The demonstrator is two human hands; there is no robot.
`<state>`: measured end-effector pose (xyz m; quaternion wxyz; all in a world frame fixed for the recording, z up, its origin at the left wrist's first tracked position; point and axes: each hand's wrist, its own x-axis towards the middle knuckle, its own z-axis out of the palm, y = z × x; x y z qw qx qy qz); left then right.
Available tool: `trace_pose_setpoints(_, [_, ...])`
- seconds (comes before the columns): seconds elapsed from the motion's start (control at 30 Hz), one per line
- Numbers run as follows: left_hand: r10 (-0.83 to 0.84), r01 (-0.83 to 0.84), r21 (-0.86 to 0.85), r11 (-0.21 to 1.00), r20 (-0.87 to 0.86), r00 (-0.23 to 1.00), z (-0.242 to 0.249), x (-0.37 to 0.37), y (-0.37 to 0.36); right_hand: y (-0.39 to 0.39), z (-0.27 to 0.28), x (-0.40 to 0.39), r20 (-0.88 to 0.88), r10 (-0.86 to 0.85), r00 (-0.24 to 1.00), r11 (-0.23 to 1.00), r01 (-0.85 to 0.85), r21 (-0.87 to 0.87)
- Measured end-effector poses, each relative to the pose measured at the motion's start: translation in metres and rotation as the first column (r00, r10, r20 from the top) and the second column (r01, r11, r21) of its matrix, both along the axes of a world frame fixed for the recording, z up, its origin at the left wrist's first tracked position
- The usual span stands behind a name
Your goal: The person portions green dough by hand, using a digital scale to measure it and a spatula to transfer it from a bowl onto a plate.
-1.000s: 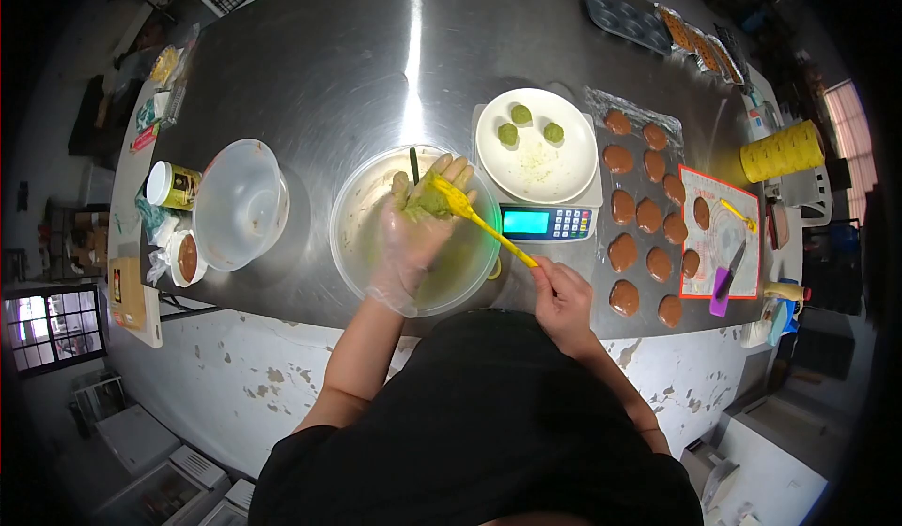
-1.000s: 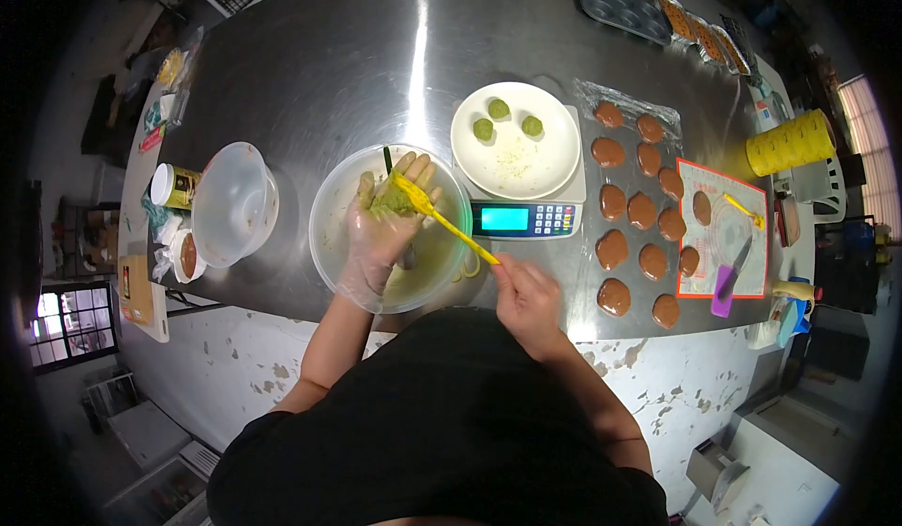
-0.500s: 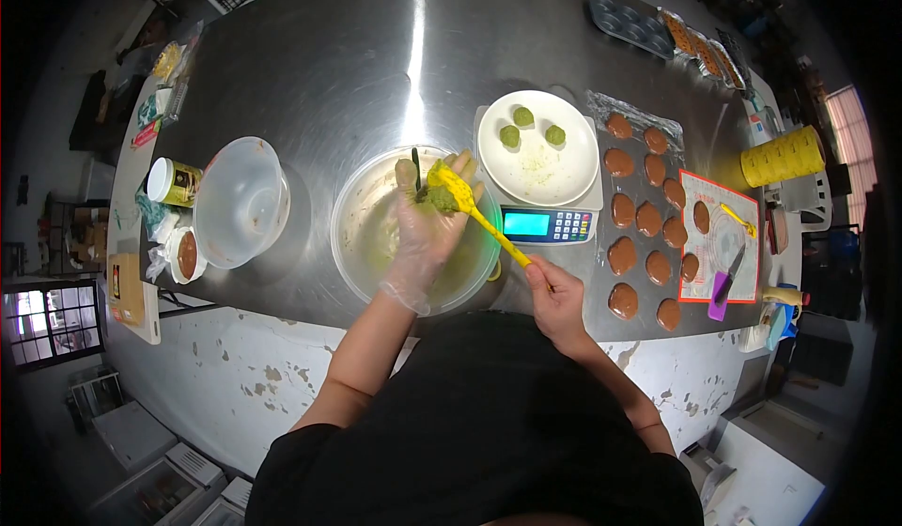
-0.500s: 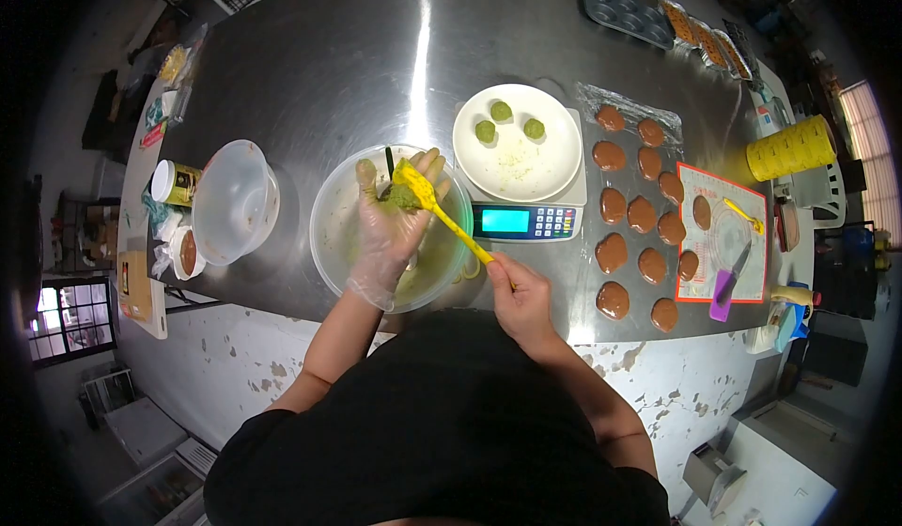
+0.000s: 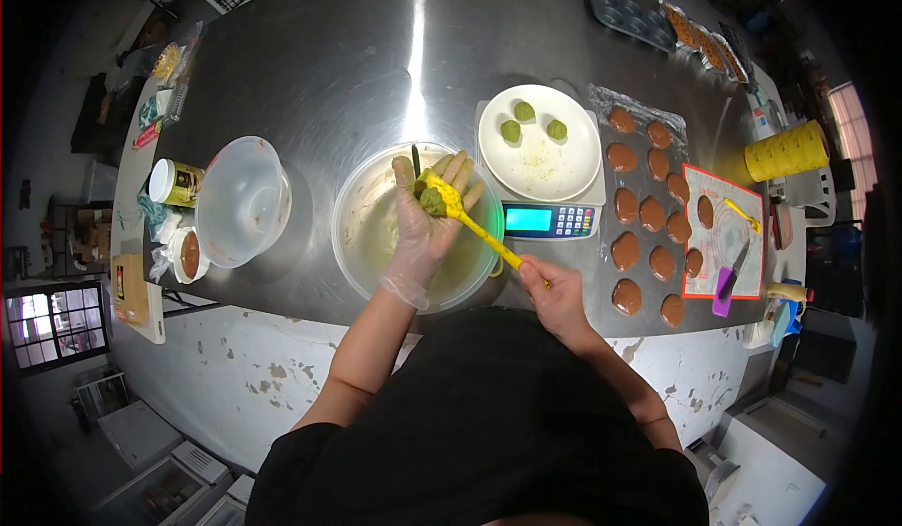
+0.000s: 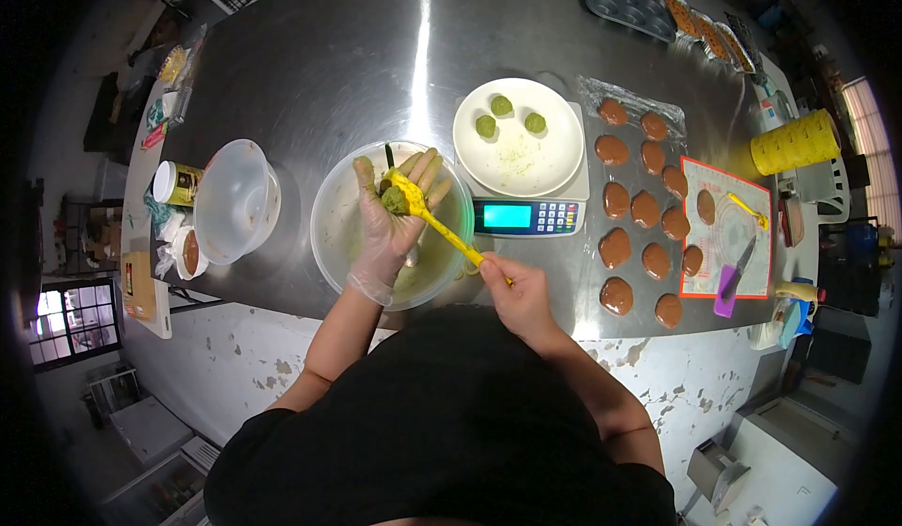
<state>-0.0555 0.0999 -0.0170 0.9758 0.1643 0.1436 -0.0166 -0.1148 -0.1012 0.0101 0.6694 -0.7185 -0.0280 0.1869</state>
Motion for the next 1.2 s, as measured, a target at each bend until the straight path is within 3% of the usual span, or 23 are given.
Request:
trace_pose_setpoints(0.2, [-0.073, 0.070, 0.031, 0.997, 0.102, 0.992, 0.005, -0.001, 0.001, -0.001, 0.003, 0.004, -0.383, 0.054, 0.922, 0.952, 0.068, 0.298])
trace_pose_setpoints(0.37, [-0.044, 0.024, 0.122, 0.992, 0.163, 0.986, 0.004, 0.002, -0.001, -0.003, 0.013, 0.004, -0.509, 0.076, 0.857, 0.908, 0.151, 0.390])
trace_pose_setpoints(0.67, [-0.052, 0.002, 0.207, 0.978, 0.235, 0.971, -0.010, 0.002, -0.005, 0.000, 0.027, 0.001, -0.479, -0.022, 0.877, 0.894, 0.232, 0.383])
trace_pose_setpoints(0.83, [0.012, -0.057, 0.315, 0.947, 0.143, 0.990, 0.001, -0.004, -0.010, 0.000, 0.033, 0.003, -0.268, -0.139, 0.953, 0.952, 0.203, 0.229])
trace_pose_setpoints(0.93, [0.032, -0.059, 0.167, 0.984, 0.162, 0.986, 0.006, -0.010, -0.004, -0.001, 0.031, 0.005, -0.242, -0.198, 0.950, 0.948, 0.248, 0.198])
trace_pose_setpoints(1.03, [0.013, 0.034, -0.129, 0.991, 0.347, 0.938, -0.003, -0.014, 0.004, 0.001, 0.031, 0.004, -0.248, -0.219, 0.944, 0.946, 0.267, 0.183])
trace_pose_setpoints(1.2, [0.063, -0.114, 0.189, 0.975, 0.258, 0.964, -0.002, -0.014, 0.000, -0.001, 0.026, 0.000, -0.360, -0.110, 0.927, 0.928, 0.225, 0.295])
